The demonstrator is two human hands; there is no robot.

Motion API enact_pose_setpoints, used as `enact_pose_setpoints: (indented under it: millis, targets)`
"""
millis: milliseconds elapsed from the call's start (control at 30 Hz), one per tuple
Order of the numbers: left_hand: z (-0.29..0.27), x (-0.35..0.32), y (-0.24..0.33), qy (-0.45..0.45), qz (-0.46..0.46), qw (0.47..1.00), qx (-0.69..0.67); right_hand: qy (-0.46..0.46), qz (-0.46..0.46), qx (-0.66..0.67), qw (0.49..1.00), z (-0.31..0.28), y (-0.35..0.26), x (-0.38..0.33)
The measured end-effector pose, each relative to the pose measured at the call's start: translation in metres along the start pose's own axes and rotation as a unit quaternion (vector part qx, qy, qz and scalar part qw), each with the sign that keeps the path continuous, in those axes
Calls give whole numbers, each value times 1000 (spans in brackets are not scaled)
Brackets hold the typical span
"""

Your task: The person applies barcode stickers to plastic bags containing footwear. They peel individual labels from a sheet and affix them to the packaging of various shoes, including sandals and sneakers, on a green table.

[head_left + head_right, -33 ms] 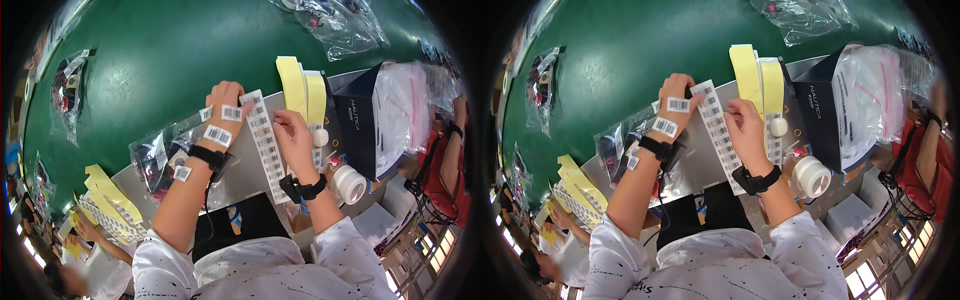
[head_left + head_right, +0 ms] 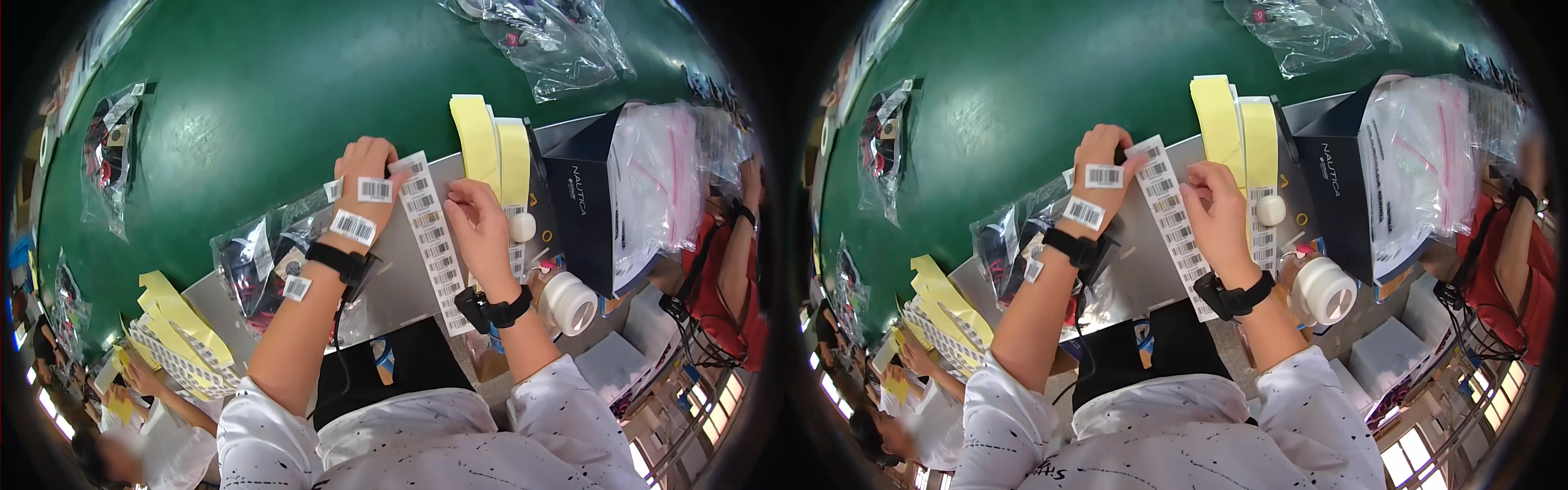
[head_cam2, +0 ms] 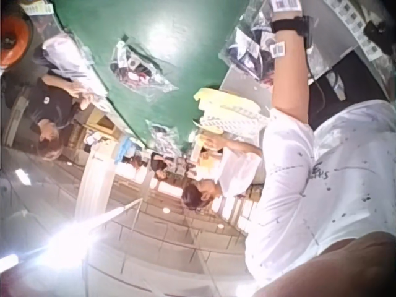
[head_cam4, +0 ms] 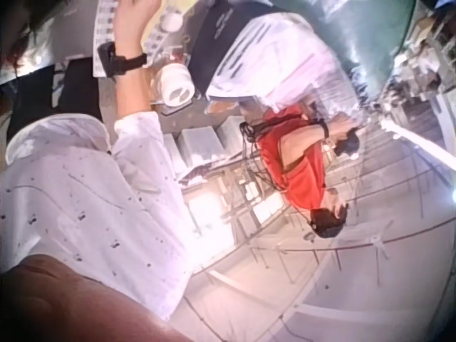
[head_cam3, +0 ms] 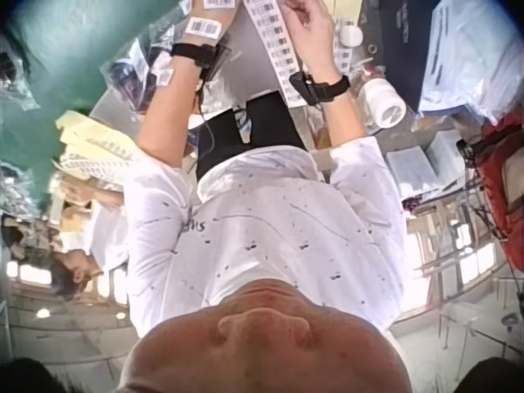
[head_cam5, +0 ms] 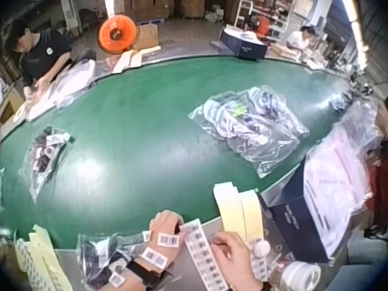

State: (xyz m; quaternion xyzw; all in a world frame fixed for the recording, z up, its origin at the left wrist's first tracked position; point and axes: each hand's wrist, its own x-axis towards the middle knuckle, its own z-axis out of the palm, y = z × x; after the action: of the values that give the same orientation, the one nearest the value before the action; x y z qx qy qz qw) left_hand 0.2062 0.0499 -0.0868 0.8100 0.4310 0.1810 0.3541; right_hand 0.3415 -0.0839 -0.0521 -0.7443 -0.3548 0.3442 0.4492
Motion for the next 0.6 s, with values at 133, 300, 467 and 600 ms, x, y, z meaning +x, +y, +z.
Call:
enact_pose_setpoints:
  millis: [133, 300, 467, 600]
  targets:
    - [-9, -5, 1, 66, 69, 995, -11, -13, -29, -43, 999, 7, -17, 15]
    - [-15, -7, 7, 73, 170, 982, 46, -12, -87, -106, 990, 13, -17, 30]
    - [-14, -10, 9, 78, 148, 986, 19, -27, -131, -136, 982, 15, -16, 24]
    - [-2, -20, 13, 42, 40, 987, -150, -21, -103, -78, 991, 11, -17, 21]
